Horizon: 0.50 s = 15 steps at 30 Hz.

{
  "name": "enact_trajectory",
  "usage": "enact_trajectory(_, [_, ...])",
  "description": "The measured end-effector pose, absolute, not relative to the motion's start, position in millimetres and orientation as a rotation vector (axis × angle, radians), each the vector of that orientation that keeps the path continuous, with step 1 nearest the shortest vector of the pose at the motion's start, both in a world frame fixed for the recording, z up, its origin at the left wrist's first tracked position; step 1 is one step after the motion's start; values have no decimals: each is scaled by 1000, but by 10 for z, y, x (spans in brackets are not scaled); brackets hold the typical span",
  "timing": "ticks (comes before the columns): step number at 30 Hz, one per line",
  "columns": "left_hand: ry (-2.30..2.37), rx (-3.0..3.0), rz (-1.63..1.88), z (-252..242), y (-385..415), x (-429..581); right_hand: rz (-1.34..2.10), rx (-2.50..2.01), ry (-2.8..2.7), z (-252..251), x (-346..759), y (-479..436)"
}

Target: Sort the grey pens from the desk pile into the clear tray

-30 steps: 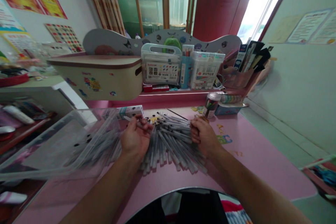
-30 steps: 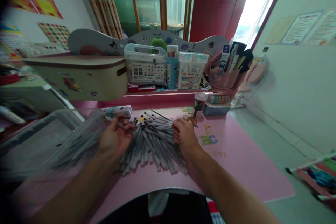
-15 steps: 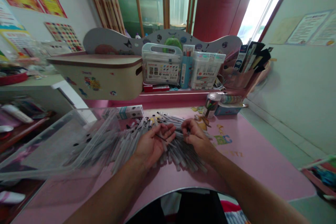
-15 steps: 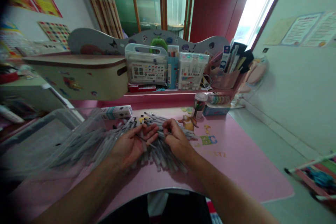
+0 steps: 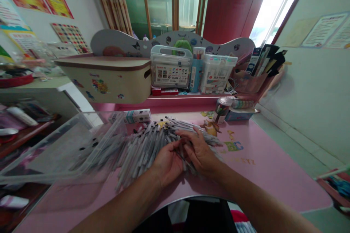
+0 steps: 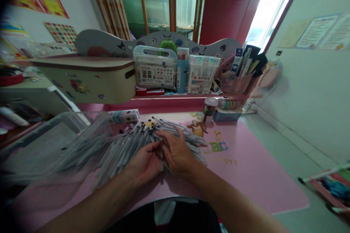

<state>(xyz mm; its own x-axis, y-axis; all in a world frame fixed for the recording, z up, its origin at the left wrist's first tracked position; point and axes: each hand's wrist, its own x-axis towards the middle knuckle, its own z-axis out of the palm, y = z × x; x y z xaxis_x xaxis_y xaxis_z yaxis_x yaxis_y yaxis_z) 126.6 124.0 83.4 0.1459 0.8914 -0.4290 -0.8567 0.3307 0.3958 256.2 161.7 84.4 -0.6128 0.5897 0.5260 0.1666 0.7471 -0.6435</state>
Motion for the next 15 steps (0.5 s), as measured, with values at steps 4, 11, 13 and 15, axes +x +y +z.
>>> enact_trajectory(4, [682, 39, 1288, 872, 1234, 1291, 684, -553, -2252, 846, 2555, 1631])
enact_trajectory(11, [716, 1, 1341, 986, 1236, 1193, 650, -745, -1985, 904, 2682, 1740])
enact_trajectory(13, [763, 89, 1414, 1105, 1232, 1083, 606, -819, -1888, 910, 2729, 1828])
enact_trajectory(15, [795, 232, 1522, 1282, 1210, 948, 577, -854, -1837, 908, 2763, 1919])
